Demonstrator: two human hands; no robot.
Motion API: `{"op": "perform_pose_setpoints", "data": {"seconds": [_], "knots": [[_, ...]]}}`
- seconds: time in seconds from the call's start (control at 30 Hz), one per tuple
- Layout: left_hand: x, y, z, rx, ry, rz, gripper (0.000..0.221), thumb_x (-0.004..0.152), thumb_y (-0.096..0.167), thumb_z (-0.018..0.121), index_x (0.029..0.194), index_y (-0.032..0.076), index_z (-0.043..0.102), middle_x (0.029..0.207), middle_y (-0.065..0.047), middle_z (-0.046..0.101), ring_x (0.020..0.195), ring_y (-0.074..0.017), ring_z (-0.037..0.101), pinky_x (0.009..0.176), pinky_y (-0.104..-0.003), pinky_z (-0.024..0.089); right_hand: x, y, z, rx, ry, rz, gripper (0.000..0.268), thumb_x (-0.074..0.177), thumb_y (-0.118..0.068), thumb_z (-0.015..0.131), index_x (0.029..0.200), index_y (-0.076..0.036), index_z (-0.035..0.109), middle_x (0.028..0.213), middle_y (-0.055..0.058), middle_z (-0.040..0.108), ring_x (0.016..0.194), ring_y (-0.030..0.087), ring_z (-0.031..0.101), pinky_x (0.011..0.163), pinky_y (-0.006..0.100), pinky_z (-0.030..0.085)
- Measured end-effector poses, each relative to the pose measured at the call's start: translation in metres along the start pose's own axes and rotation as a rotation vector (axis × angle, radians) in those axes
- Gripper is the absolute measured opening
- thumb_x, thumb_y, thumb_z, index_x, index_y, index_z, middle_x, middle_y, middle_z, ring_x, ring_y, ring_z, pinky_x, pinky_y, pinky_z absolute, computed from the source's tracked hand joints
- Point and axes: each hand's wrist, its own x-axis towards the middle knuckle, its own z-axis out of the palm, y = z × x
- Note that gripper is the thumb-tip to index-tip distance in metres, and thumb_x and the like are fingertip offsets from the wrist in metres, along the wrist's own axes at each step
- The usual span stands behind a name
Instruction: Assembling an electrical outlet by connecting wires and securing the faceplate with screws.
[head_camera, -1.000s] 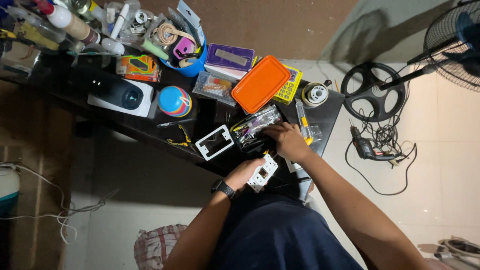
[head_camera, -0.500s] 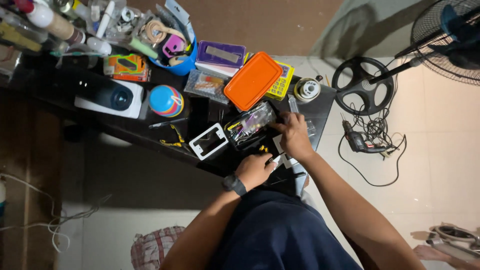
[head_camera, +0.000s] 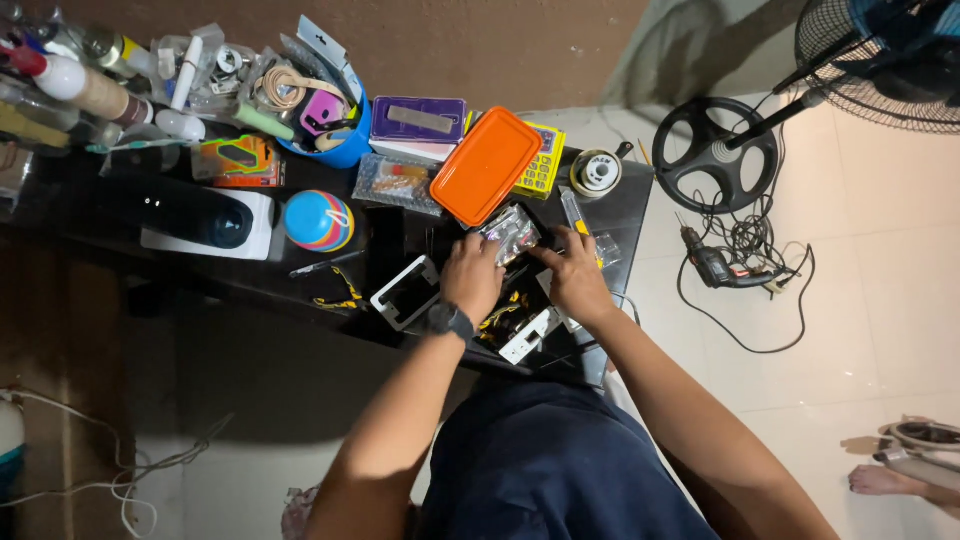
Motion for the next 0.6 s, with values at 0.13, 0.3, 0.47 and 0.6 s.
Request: {"op": "perform_pose_setpoints", "data": {"seconds": [0.13,0.3,0.47,0.6], "knots": [[0.016,-0.021,0.034,0.032,-0.045,-0.016,0.052,0.092,0.028,0.092,0.134,0.003,0.073,0.124,-0.017,0.065,0.110,-0.0446,0.076,0.083,-0.057,0.072,-0.001,0.005,0.008,-0.009,-0.008,0.033,0.054,0.103,-0.001,0.056,0.140,-0.032,0.082,0.151,0.019,0.060,0.133,0.046,0.057,0.119,0.054,0.050],[0.013,-0.053,0.057,-0.014,0.067,-0.227,0.011,0.102,0.023,0.070,0.101,0.015,0.078,0.091,-0.009,0.075,0.082,-0.0408,0.084,0.072,-0.056,0.071,0.001,0.005,0.009,0.008,-0.008,0.042,0.053,0.107,-0.003,0.053,0.139,-0.032,0.083,0.149,0.016,0.062,0.134,0.044,0.058,0.120,0.050,0.050],[-0.006,-0.049,0.022,-0.072,0.113,-0.317,0.015,0.104,0.026,0.070,0.113,0.018,0.079,0.094,-0.009,0.082,0.092,-0.0380,0.086,0.079,-0.052,0.071,0.005,0.010,0.015,0.022,-0.033,0.060,0.052,0.106,-0.005,0.053,0.136,-0.033,0.084,0.152,0.014,0.061,0.137,0.043,0.056,0.122,0.051,0.049],[-0.017,-0.050,0.016,-0.125,0.132,-0.380,0.016,0.103,0.024,0.071,0.114,0.017,0.078,0.094,-0.011,0.081,0.095,-0.0389,0.085,0.079,-0.051,0.070,0.010,0.013,0.022,-0.050,-0.053,0.067,0.047,0.105,-0.007,0.057,0.133,-0.034,0.085,0.153,0.012,0.059,0.139,0.042,0.054,0.124,0.050,0.048]]}}
